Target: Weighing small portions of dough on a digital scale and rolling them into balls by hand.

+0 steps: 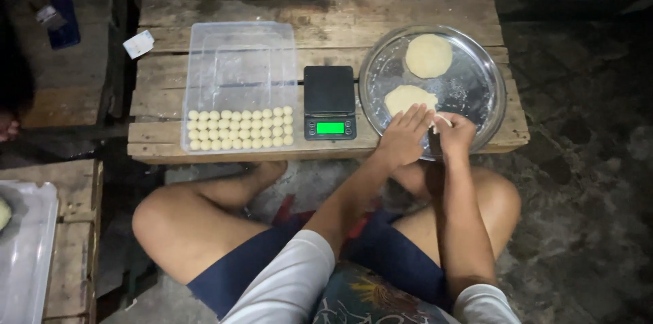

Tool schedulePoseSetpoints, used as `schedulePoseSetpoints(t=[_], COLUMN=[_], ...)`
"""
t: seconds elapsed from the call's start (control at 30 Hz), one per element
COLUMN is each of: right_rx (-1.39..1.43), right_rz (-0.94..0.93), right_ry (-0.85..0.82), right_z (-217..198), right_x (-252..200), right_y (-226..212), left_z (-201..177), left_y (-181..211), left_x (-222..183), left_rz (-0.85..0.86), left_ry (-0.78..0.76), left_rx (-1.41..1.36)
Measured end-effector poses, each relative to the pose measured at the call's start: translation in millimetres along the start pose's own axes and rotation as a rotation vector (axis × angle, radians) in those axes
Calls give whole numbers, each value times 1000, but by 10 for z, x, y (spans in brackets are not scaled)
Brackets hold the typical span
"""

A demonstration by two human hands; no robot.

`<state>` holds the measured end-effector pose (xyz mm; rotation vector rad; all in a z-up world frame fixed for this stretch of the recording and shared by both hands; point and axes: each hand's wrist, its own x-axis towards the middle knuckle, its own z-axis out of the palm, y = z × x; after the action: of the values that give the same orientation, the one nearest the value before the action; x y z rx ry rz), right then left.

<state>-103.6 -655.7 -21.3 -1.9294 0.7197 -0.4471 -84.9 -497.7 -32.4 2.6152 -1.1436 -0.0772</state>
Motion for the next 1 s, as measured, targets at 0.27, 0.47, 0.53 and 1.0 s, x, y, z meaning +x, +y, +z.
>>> schedulePoseSetpoints(t=[0.27, 0.47, 0.53, 1.0], right_rx=[148, 612, 711, 765], right_rz=[62, 117, 157, -100], right_ry=[65, 28, 34, -228], right_z=[-240, -466, -656, -41], right_x=[-171, -133, -189, -741], right_y=[-120, -151, -371, -607], left_z=[34, -6, -129, -380], left_y=[38, 33, 52, 185], left_x=[43, 60, 28, -374], left_rz=[-16, -31, -30, -385], left_ry=[-54, -141, -186, 275], left_rx=[38, -7, 4, -2056])
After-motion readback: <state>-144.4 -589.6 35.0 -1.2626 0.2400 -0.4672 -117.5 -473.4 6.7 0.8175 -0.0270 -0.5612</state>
